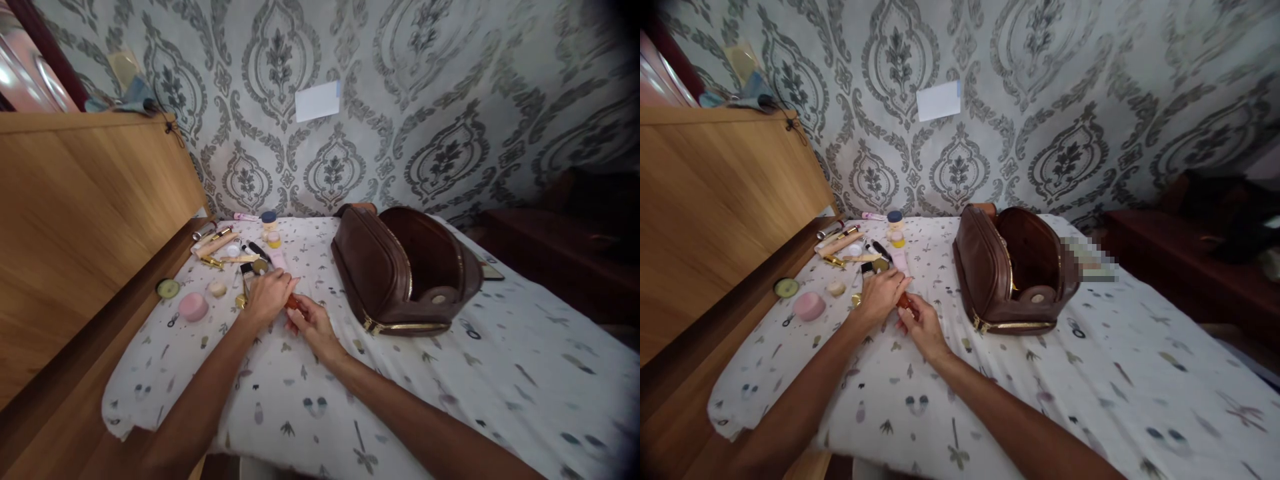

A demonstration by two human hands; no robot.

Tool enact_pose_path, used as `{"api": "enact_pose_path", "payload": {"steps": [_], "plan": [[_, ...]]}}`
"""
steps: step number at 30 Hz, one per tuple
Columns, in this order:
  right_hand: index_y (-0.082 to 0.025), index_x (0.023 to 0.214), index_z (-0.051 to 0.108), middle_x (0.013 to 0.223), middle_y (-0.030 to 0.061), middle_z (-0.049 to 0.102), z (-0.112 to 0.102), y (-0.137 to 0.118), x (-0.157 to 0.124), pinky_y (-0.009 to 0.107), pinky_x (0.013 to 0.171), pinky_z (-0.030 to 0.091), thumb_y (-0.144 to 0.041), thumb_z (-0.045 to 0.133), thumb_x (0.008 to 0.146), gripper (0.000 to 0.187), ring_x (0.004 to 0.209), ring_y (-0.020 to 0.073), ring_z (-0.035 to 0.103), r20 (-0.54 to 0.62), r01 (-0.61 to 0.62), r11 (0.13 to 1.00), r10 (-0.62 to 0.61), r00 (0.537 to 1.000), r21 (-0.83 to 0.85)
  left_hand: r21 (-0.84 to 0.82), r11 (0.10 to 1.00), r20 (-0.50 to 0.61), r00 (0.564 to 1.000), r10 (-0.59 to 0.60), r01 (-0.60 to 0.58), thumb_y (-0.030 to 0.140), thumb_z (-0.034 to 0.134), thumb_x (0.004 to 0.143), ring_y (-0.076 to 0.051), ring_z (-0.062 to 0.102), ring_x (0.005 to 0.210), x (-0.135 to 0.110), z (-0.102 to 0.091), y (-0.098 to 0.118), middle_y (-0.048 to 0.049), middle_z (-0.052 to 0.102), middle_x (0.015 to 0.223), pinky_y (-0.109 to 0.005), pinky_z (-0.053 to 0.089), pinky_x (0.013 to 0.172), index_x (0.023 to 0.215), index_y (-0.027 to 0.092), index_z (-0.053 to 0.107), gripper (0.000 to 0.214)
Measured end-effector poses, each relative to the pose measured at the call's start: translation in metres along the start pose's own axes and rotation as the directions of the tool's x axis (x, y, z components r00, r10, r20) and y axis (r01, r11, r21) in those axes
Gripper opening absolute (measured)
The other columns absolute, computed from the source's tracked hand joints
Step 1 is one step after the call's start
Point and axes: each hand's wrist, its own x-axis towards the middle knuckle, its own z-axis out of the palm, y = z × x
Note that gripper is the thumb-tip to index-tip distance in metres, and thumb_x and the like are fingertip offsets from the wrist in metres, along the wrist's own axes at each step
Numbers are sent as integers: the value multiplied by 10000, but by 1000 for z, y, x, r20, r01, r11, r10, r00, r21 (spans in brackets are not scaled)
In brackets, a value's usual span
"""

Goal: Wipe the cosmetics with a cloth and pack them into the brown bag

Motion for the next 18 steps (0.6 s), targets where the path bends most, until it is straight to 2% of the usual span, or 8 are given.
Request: {"api": "enact_pose_path", "payload": {"steps": [3, 6, 9, 12, 13, 15, 17, 18], "plan": [[-192, 1120, 630, 722, -1, 627, 1, -1, 0, 271, 485, 412, -443, 689, 777, 429, 539, 140, 562, -13, -3, 1000, 3, 1000, 15, -42, 999, -26, 999, -21, 20, 367, 367, 1015, -217, 656, 760, -1, 1, -1, -84, 705, 903, -320, 361, 622, 859, 178, 688, 404], [-190, 1125, 633, 733, 4, 640, 0, -3, 2, 275, 501, 416, -485, 705, 760, 475, 547, 142, 566, -84, -12, 998, 17, 996, 54, -298, 952, -112, 988, -105, 67, 375, 418, 990, -213, 639, 757, -1, 1, -4, -80, 691, 838, -309, 383, 677, 796, 190, 661, 362], [-188, 1030, 643, 672, -13, 611, -3, -5, 3, 261, 479, 386, -536, 721, 731, 466, 525, 135, 541, -184, -30, 994, 50, 982, 107, -524, 845, -177, 958, -226, 103, 391, 407, 981, -212, 633, 790, 2, 1, -13, -70, 682, 809, -309, 416, 745, 787, 200, 634, 354], [-190, 841, 621, 595, -39, 547, -3, -7, 3, 239, 448, 332, -576, 716, 724, 413, 476, 103, 461, -211, -34, 990, 63, 976, 138, -610, 782, -209, 927, -312, 126, 398, 250, 1013, -200, 644, 774, 8, 2, -22, -78, 692, 806, -309, 459, 752, 849, 181, 637, 474], [-191, 793, 605, 581, -43, 534, -3, -8, 2, 235, 446, 321, -585, 709, 729, 413, 468, 95, 442, -195, -33, 991, 59, 979, 131, -667, 734, -189, 924, -333, 128, 404, 204, 1017, -194, 649, 760, 9, 4, -23, -80, 697, 802, -307, 473, 748, 869, 169, 644, 520], [-191, 748, 587, 555, -48, 513, -2, -9, 0, 229, 445, 307, -598, 688, 747, 419, 461, 89, 416, -146, -33, 995, 47, 988, 91, -787, 604, -87, 947, -311, 125, 436, 178, 1013, -188, 655, 739, 10, 8, -18, -79, 703, 783, -303, 492, 742, 876, 153, 667, 581], [-193, 738, 583, 527, -56, 485, -2, -9, -1, 228, 443, 295, -593, 672, 764, 411, 457, 89, 398, -120, -25, 999, 29, 992, 33, -860, 494, 28, 979, -204, 128, 494, 263, 990, -188, 649, 723, 7, 12, -7, -61, 700, 742, -296, 490, 730, 830, 155, 696, 572], [-195, 733, 580, 515, -61, 470, -2, -9, -1, 228, 439, 288, -587, 671, 766, 403, 453, 89, 389, -124, -18, 1000, 18, 992, 6, -872, 472, 65, 987, -149, 129, 517, 306, 974, -187, 639, 705, 6, 14, 0, -49, 691, 709, -292, 482, 714, 791, 162, 705, 565]]}}
